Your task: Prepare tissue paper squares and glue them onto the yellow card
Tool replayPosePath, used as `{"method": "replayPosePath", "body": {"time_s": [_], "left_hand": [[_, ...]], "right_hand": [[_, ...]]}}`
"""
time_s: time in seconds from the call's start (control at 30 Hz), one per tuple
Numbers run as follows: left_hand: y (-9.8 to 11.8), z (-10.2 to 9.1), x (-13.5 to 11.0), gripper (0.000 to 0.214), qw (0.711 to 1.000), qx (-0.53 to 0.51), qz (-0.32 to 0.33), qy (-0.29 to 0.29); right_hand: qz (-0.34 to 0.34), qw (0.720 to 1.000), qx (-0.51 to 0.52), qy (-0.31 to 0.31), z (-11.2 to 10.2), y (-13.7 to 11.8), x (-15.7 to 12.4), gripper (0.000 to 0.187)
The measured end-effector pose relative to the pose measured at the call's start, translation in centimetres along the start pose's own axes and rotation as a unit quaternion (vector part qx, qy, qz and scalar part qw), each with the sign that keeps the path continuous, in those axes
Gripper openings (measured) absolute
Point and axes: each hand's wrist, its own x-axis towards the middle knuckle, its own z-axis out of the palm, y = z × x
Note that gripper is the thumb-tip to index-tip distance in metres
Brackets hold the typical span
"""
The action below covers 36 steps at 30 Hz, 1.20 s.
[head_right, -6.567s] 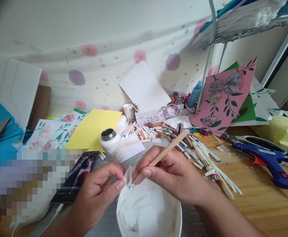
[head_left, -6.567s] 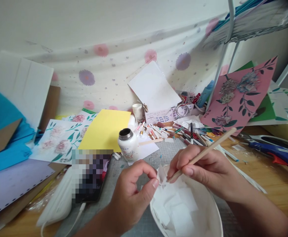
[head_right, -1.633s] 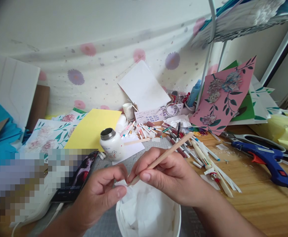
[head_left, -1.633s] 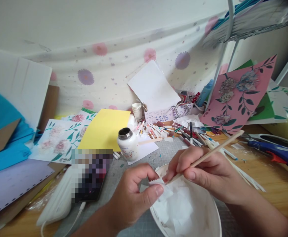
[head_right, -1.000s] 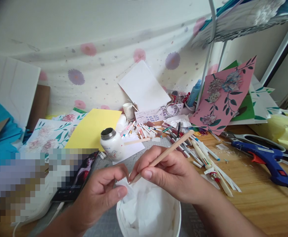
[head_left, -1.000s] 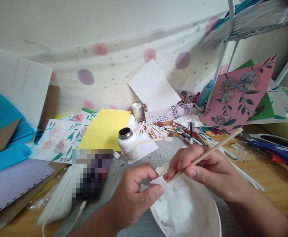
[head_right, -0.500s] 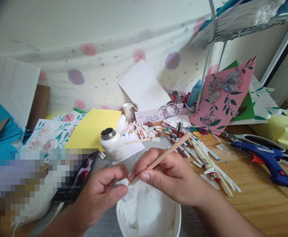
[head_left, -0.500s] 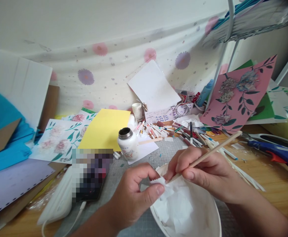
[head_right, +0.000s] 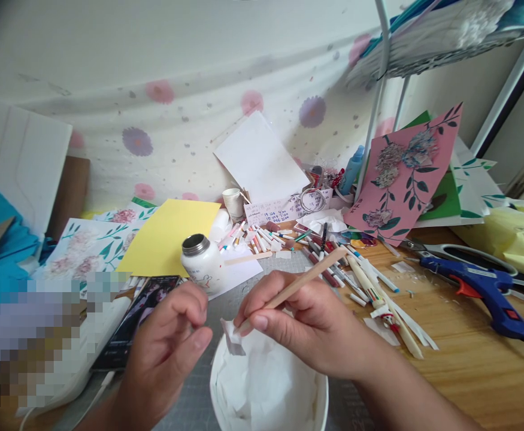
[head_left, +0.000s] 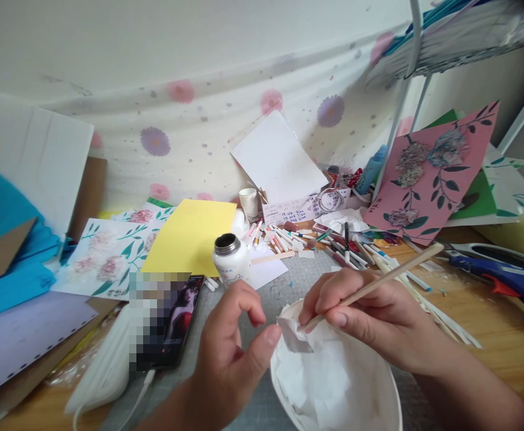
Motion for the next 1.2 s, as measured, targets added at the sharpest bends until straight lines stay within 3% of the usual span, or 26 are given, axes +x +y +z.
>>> {"method": "replayPosePath", "body": {"time_s": [0.17,0.37,0.8,1.2], "left_hand": [[1.0,0.2,0.4,0.019,0.997,0.039,-0.007,-0.07],[1.0,0.7,0.8,0.016,0.992,0.092,-0.063,-0.055],[-0.1,0.4,0.4,0.022,0.987,-0.021,-0.142,-0.072],[-0.1,0.4,0.6,0.026,0.979,-0.027,-0.187,-0.076]], "right_hand": [[-0.012,0.998,-0.064,-0.009,0.4,0.0,-0.1,0.011],[-0.015,0.995,-0.093,-0.014,0.5,0.2,0.0,0.009],[-0.016,0.999,-0.023,0.042,-1.0,0.1,-0.2,0.017],[-0.042,0.995,-0.093,-0.01,-0.1,0.4,0.1,0.011]]}}
